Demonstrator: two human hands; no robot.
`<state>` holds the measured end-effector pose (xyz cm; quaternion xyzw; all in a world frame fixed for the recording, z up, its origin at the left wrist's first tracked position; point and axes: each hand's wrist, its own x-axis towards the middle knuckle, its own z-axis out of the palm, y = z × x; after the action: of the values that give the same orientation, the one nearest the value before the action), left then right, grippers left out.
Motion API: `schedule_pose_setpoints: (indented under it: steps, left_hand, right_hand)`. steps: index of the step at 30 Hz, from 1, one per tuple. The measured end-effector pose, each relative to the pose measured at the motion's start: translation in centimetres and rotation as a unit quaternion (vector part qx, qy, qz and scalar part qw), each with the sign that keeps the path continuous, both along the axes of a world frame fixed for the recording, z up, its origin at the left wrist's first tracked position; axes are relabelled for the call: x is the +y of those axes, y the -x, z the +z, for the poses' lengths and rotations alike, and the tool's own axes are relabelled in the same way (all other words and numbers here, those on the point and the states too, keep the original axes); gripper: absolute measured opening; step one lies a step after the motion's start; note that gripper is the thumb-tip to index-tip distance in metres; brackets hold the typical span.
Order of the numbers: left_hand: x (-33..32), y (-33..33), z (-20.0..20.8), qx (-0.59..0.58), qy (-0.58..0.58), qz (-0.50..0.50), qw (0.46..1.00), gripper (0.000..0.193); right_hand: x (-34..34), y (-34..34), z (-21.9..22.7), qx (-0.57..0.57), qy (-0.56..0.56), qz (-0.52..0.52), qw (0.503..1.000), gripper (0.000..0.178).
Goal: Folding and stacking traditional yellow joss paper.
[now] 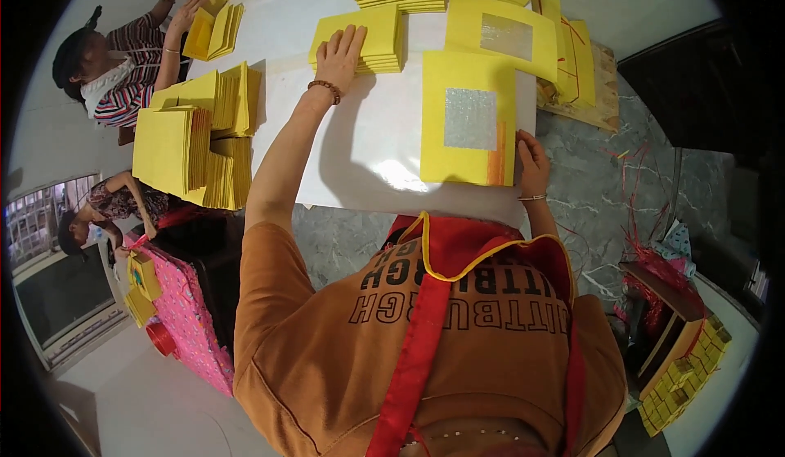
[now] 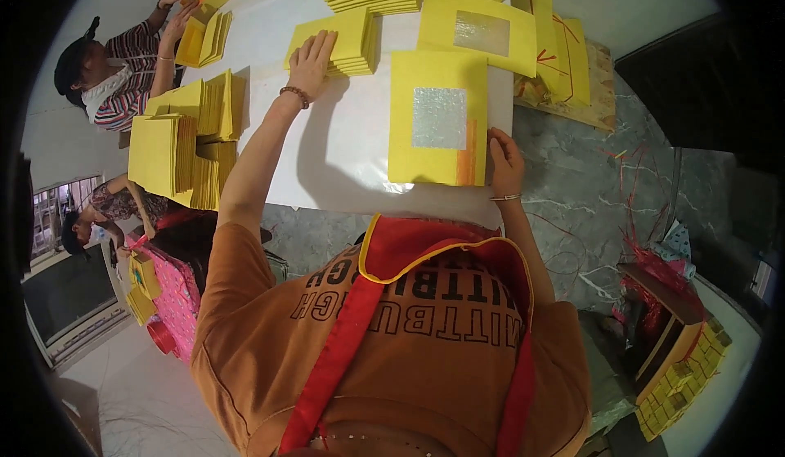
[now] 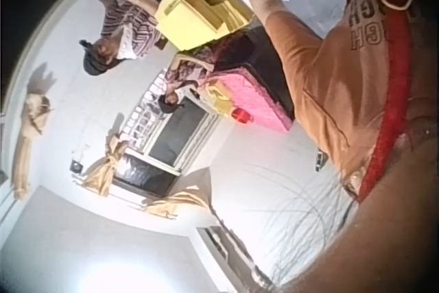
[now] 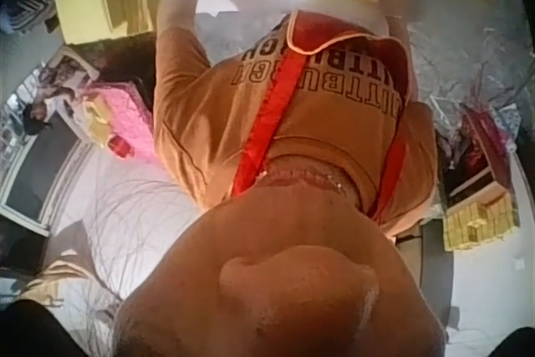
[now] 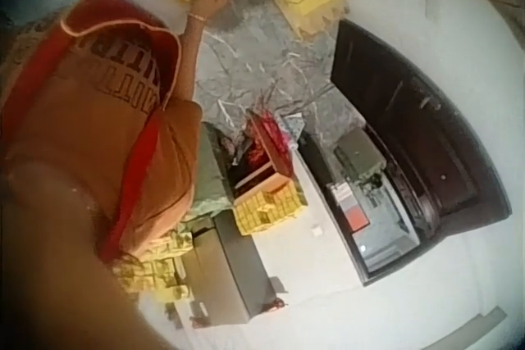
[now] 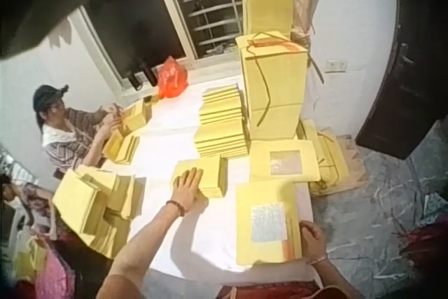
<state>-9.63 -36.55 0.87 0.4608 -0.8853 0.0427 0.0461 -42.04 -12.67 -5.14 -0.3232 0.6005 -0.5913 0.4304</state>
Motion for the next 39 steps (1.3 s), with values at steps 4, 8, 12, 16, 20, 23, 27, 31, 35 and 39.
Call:
schedule_pose_setpoints:
  steps: [4,8,12,16,20,23,27,31,35,39]
  left_hand:
    - [1.8,1.6,1.8,0.011,-0.012,0.012,1.000,0.084]
    - [4.9,4.2,2.6,0.066,0.008,-0.037,0.997,0.074]
    - [11.8,8.3,3.4,0.183,-0.119,-0.162,0.962,0.052]
    - [16.6,10.2,2.7,0.134,-0.135,-0.242,0.951,0.058]
    - [17.0,10.3,2.5,0.113,-0.094,-0.262,0.954,0.057]
    - [17.3,10.6,2.6,0.095,-0.087,-0.302,0.945,0.053]
    - [17.3,10.5,2.5,0.103,-0.098,-0.294,0.945,0.051]
    - [17.3,10.6,2.4,0.113,-0.078,-0.299,0.944,0.044]
    - [17.1,10.3,2.0,0.201,-0.104,-0.308,0.924,0.028]
    - [16.7,10.3,1.6,0.276,-0.207,-0.273,0.898,0.017]
  right_hand:
    - [0.0,-0.2,0.4,-0.018,-0.011,-0.010,1.000,0.025]
    - [-0.3,-0.2,0.9,-0.009,-0.015,-0.008,1.000,0.026]
    - [-0.2,-0.1,0.6,-0.026,0.010,-0.001,1.000,0.027]
    - [-0.4,-0.6,0.2,-0.079,0.027,-0.006,0.997,0.028]
    - [-0.4,-0.3,-0.4,-0.078,0.007,0.009,0.997,0.027]
    - [-0.4,-0.3,-0.4,-0.070,-0.001,0.012,0.998,0.027]
    - [-0.5,-0.4,-0.4,-0.053,0.001,0.031,0.998,0.026]
    - [-0.8,-0.9,-0.1,-0.052,0.079,0.032,0.995,0.025]
    - [-0.8,-0.9,0.4,-0.130,0.050,0.023,0.990,0.025]
    - [-0.8,-1.0,2.0,-0.092,0.016,0.010,0.996,0.023]
